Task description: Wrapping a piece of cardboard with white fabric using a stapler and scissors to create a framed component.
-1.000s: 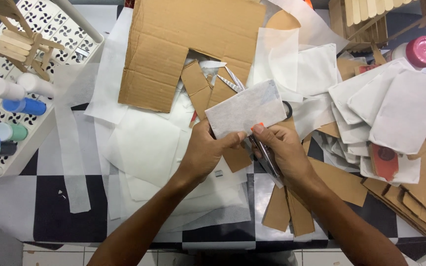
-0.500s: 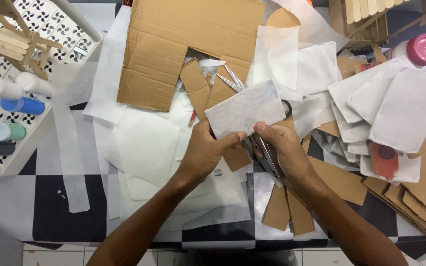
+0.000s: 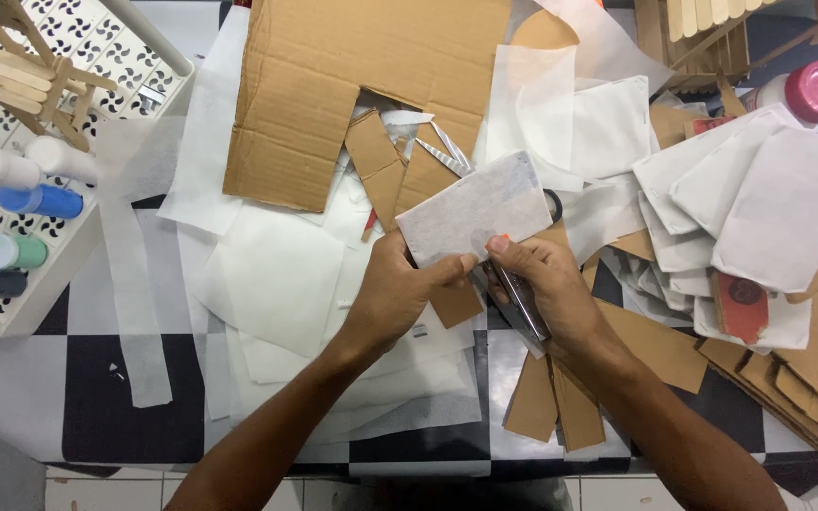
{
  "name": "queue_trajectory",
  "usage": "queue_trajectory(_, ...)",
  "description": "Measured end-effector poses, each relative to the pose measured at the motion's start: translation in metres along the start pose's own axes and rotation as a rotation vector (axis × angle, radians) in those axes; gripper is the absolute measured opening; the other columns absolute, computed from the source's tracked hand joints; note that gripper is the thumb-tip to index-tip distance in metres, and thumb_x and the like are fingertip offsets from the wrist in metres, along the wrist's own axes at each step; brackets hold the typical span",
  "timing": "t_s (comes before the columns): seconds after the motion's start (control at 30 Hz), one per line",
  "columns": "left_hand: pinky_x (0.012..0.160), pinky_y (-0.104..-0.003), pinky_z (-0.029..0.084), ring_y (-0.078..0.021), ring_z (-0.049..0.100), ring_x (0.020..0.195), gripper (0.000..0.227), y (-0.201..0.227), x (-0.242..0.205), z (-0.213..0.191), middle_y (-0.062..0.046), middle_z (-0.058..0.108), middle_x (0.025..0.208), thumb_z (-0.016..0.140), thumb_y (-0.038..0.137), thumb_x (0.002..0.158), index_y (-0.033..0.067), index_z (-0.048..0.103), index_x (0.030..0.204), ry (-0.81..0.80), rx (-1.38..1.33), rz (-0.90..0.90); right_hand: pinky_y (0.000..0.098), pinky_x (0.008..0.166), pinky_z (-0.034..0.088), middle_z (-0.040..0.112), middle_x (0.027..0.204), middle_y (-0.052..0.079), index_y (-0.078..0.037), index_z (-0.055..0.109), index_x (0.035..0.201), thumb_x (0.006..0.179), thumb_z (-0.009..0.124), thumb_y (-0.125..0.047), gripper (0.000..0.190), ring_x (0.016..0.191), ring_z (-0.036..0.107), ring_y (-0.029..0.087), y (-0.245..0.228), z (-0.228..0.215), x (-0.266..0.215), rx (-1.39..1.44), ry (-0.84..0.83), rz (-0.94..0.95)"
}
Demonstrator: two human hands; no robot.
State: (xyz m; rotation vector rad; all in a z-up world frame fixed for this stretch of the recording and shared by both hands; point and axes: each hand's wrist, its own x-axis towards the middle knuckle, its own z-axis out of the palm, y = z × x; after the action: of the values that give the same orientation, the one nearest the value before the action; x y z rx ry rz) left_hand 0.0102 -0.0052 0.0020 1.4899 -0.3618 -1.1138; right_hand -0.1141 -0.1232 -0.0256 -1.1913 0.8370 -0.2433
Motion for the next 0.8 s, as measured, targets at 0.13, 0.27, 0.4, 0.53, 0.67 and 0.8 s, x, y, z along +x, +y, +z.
queue_trajectory(0.13, 0.082, -0.039, 0.046, -0.0212, 0.062, 0.082, 0.030, -0.012, 0.004, 0.002, -0.011, 0.066, 0.077, 0.080, 0.018, 0.080, 0.0016, 0.062, 0.096, -0.013, -0.009, 0.012, 0.0237, 0.032, 0.032, 0.047, 0.042, 0.011, -0.001, 0.060, 0.066, 0.092, 0.074, -0.034, 0.044, 0.033, 0.041, 0.015, 0.008, -0.011, 0.005, -0.033, -0.001, 0.006)
queue_trajectory(0.27, 0.081, -0.039, 0.048, -0.0205, 0.065, 0.081, 0.030, -0.006, 0.001, 0.004, -0.010, 0.068, 0.076, 0.081, 0.021, 0.078, 0.0027, 0.063, 0.094, 0.004, -0.017, 0.005, 0.0248, 0.028, 0.030, 0.044, 0.040, 0.013, -0.001, 0.056, 0.062, 0.089, 0.077, -0.027, 0.043, 0.028, 0.037, 0.014, 0.015, -0.011, 0.008, -0.026, 0.080, -0.041)
queue_trajectory(0.4, 0.084, -0.042, 0.051, -0.0209, 0.065, 0.082, 0.035, -0.005, 0.004, 0.004, -0.011, 0.068, 0.080, 0.082, 0.018, 0.078, -0.0006, 0.065, 0.101, 0.031, -0.059, 0.077, 0.0252, 0.028, 0.033, 0.045, 0.043, 0.013, -0.002, 0.055, 0.068, 0.091, 0.073, -0.031, 0.041, 0.029, 0.041, 0.016, 0.006, -0.005, 0.008, 0.060, 0.032, -0.030)
queue_trajectory(0.53, 0.084, -0.043, 0.051, -0.0217, 0.065, 0.083, 0.033, -0.005, 0.004, -0.004, -0.011, 0.066, 0.080, 0.082, 0.020, 0.079, 0.0010, 0.064, 0.100, 0.066, -0.091, 0.131, 0.0237, 0.038, 0.039, 0.055, 0.054, 0.013, -0.002, 0.064, 0.081, 0.087, 0.068, -0.046, 0.045, 0.044, 0.053, 0.017, -0.007, -0.001, 0.002, 0.016, -0.051, -0.045)
queue_trajectory(0.67, 0.089, -0.042, 0.052, -0.0233, 0.065, 0.090, 0.041, -0.007, 0.005, -0.015, -0.013, 0.065, 0.088, 0.081, 0.024, 0.080, 0.0002, 0.064, 0.109, 0.100, -0.157, 0.177, 0.0330, 0.046, 0.039, 0.054, 0.060, 0.016, 0.002, 0.063, 0.101, 0.090, 0.061, -0.047, 0.050, 0.053, 0.052, 0.024, -0.010, -0.001, -0.004, 0.135, -0.051, -0.066)
queue_trajectory(0.8, 0.096, -0.046, 0.052, -0.0268, 0.063, 0.101, 0.048, -0.007, 0.004, -0.016, -0.015, 0.063, 0.098, 0.079, 0.027, 0.081, 0.0018, 0.063, 0.119, 0.087, -0.218, 0.222, 0.0345, 0.059, 0.042, 0.054, 0.081, 0.014, 0.002, 0.059, 0.123, 0.093, 0.054, -0.052, 0.062, 0.068, 0.055, 0.023, -0.008, -0.006, -0.003, 0.139, -0.050, -0.050)
